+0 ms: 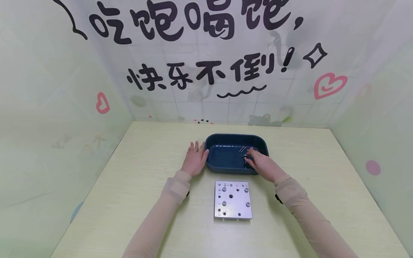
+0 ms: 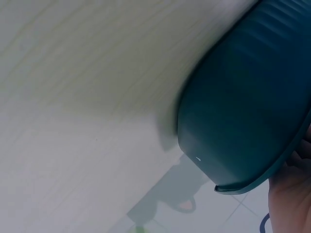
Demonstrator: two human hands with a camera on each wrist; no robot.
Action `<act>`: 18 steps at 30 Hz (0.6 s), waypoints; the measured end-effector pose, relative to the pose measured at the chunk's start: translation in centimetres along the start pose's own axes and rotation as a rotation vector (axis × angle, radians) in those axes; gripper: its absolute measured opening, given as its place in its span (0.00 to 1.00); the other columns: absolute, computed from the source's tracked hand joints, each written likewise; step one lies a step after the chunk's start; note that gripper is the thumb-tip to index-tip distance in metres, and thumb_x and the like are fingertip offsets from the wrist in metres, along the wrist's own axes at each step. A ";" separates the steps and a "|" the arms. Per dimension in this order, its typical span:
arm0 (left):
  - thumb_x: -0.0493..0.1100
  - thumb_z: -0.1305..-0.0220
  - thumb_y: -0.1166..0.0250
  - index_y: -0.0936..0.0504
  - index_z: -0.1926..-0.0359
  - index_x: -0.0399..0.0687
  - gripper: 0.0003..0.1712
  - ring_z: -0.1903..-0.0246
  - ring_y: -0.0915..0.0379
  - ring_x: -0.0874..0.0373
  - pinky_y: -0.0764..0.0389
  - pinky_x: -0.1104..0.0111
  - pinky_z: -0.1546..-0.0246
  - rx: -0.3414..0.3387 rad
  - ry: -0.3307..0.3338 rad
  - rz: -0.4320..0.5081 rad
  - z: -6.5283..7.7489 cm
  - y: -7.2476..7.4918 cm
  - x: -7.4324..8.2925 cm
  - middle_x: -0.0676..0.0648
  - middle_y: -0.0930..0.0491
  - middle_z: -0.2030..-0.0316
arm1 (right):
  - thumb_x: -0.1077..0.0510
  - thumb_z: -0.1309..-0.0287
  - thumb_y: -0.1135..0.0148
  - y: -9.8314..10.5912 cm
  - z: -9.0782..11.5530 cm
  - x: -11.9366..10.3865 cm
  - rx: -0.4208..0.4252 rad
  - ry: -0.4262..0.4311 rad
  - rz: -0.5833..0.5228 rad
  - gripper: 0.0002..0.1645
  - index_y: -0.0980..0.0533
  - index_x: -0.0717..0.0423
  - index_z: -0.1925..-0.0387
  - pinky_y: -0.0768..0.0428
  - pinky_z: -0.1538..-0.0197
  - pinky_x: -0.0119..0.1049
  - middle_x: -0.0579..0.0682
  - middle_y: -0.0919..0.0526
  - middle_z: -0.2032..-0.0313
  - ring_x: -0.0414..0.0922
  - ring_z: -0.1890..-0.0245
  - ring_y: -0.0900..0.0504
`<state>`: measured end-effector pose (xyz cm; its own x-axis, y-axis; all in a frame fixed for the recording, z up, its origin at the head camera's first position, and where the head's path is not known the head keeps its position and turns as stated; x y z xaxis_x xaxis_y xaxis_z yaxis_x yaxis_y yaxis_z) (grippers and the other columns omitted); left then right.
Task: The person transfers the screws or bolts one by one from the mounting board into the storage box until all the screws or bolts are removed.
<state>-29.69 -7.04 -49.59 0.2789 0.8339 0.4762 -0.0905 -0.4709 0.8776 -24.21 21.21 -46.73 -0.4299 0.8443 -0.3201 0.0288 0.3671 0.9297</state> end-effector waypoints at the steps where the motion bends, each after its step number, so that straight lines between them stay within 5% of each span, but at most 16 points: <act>1: 0.58 0.21 0.64 0.42 0.25 0.40 0.35 0.24 0.62 0.33 0.54 0.48 0.25 -0.001 0.001 0.000 0.0 0.0 0.0 0.29 0.50 0.26 | 0.53 0.28 0.46 0.0 0.1 0.0 -0.002 -0.003 -0.003 0.25 0.31 0.69 0.40 0.24 0.38 0.51 0.64 0.21 0.43 0.59 0.39 0.23; 18: 0.57 0.21 0.63 0.41 0.25 0.39 0.35 0.25 0.62 0.33 0.54 0.48 0.25 -0.012 -0.006 -0.006 0.2 0.4 0.3 0.27 0.49 0.27 | 0.52 0.26 0.49 0.9 1.2 -0.2 -0.038 -0.067 -0.072 0.26 0.32 0.65 0.36 0.28 0.35 0.54 0.66 0.31 0.33 0.61 0.33 0.30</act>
<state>-29.44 -7.03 -49.11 0.2850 0.8349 0.4709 -0.1003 -0.4626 0.8809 -23.02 21.82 -46.02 -0.3681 0.8408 -0.3970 -0.0347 0.4143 0.9095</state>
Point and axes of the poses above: each hand's wrist, its own z-axis away from the middle knuckle, its own y-axis out of the back of the hand, x = y × z, the point moved 1 cm from there along -z, towards the middle knuckle
